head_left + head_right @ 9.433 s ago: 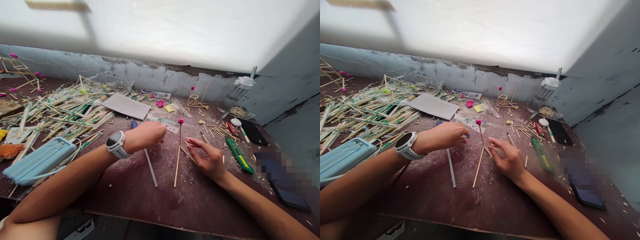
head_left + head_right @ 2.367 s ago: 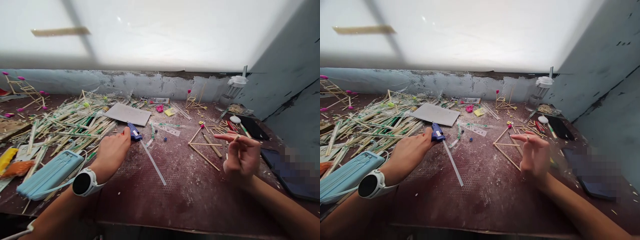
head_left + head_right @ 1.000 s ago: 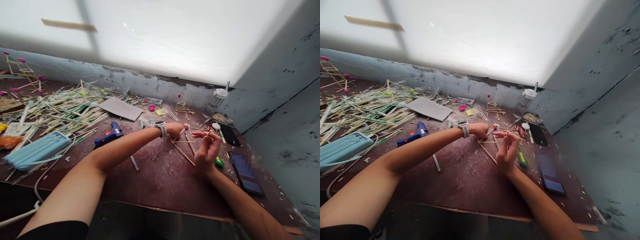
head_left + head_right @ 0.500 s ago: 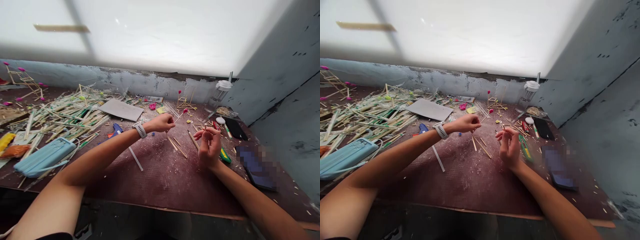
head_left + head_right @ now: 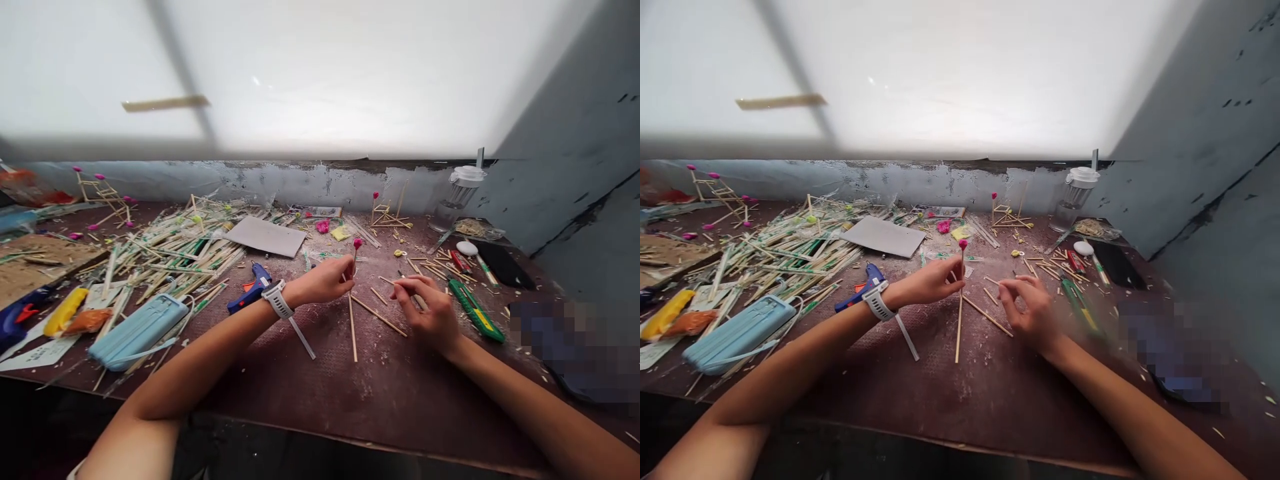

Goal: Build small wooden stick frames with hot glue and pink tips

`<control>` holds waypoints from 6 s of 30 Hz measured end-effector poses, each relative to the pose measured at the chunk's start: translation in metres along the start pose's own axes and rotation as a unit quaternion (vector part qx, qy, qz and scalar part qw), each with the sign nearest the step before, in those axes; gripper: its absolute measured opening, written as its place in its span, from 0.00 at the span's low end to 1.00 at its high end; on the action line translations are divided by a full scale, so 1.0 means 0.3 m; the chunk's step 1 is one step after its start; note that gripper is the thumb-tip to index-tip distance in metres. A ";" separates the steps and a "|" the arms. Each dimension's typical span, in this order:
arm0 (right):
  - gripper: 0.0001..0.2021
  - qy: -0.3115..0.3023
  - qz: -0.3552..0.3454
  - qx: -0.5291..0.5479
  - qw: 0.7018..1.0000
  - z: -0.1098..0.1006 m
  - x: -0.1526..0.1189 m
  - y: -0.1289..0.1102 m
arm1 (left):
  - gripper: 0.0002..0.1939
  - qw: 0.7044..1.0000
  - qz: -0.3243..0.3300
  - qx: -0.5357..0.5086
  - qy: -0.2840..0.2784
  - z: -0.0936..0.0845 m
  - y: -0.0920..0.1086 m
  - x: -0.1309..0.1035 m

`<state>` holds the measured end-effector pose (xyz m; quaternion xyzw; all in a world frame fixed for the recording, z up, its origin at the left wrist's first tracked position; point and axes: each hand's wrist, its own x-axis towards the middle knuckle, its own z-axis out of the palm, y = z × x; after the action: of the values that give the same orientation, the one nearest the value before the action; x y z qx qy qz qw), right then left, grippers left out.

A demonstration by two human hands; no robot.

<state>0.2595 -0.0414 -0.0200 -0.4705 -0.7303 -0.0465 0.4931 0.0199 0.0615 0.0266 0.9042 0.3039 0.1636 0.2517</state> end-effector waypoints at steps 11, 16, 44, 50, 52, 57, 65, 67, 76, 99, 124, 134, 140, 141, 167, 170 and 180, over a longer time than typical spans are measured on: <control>0.03 -0.022 -0.043 -0.005 0.999 0.017 -0.008 -0.030 | 0.05 0.998 0.023 -0.051 -0.008 -0.031 -0.007 -0.017; 0.03 -0.028 -0.023 -0.007 0.999 0.020 -0.013 -0.024 | 0.08 0.996 0.039 -0.076 0.012 -0.079 0.004 -0.020; 0.09 -0.126 0.131 -0.014 0.983 0.039 0.125 -0.077 | 0.07 0.990 0.091 -0.091 0.049 -0.131 -0.011 -0.028; 0.09 -0.135 0.107 -0.034 0.984 0.047 0.091 -0.072 | 0.13 0.993 0.098 -0.036 0.061 -0.144 -0.021 -0.029; 0.08 -0.134 0.105 -0.014 0.985 0.052 0.081 -0.073 | 0.15 0.993 0.100 -0.021 0.066 -0.149 -0.017 -0.030; 0.08 -0.130 0.113 0.016 0.985 0.065 0.078 -0.079 | 0.15 0.993 0.099 -0.013 0.062 -0.151 -0.009 -0.032; 0.09 -0.144 0.107 0.012 0.984 0.078 0.093 -0.093 | 0.14 0.994 0.097 -0.007 0.055 -0.150 -0.014 -0.027; 0.09 -0.152 0.110 0.011 0.982 0.081 0.096 -0.096 | 0.14 0.993 0.100 -0.002 0.055 -0.150 -0.014 -0.026; 0.10 -0.163 0.118 0.019 0.979 0.086 0.095 -0.104 | 0.14 0.993 0.099 -0.003 0.056 -0.146 -0.018 -0.029; 0.09 -0.158 0.113 0.006 0.981 0.099 0.081 -0.094 | 0.13 0.994 0.093 -0.006 0.051 -0.146 -0.015 -0.029; 0.10 -0.141 0.097 0.009 0.985 0.106 0.076 -0.088 | 0.14 0.993 0.100 -0.013 0.053 -0.141 -0.021 -0.025; 0.09 -0.143 0.100 0.013 0.985 0.108 0.077 -0.090 | 0.15 0.994 0.099 -0.007 0.051 -0.144 -0.015 -0.025; 0.09 -0.144 0.100 0.023 0.984 0.108 0.077 -0.091 | 0.14 0.993 0.103 -0.010 0.052 -0.142 -0.016 -0.023; 0.09 -0.145 0.099 0.024 0.984 0.108 0.077 -0.091 | 0.14 0.993 0.103 -0.010 0.053 -0.142 -0.015 -0.024; 0.05 -0.145 0.071 0.042 0.986 0.115 0.071 -0.074 | 0.13 0.993 0.107 -0.004 0.047 -0.144 -0.018 -0.025; 0.06 -0.144 0.074 0.048 0.986 0.115 0.072 -0.077 | 0.12 0.993 0.107 -0.005 0.046 -0.146 -0.018 -0.026; 0.06 -0.148 0.076 0.039 0.985 0.115 0.070 -0.080 | 0.13 0.993 0.110 -0.003 0.049 -0.142 -0.017 -0.027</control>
<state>0.2172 -0.0229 -0.0122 -0.5067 -0.7584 0.0898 0.4000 -0.0078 0.0751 0.0576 0.9220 0.2145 0.2356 0.2200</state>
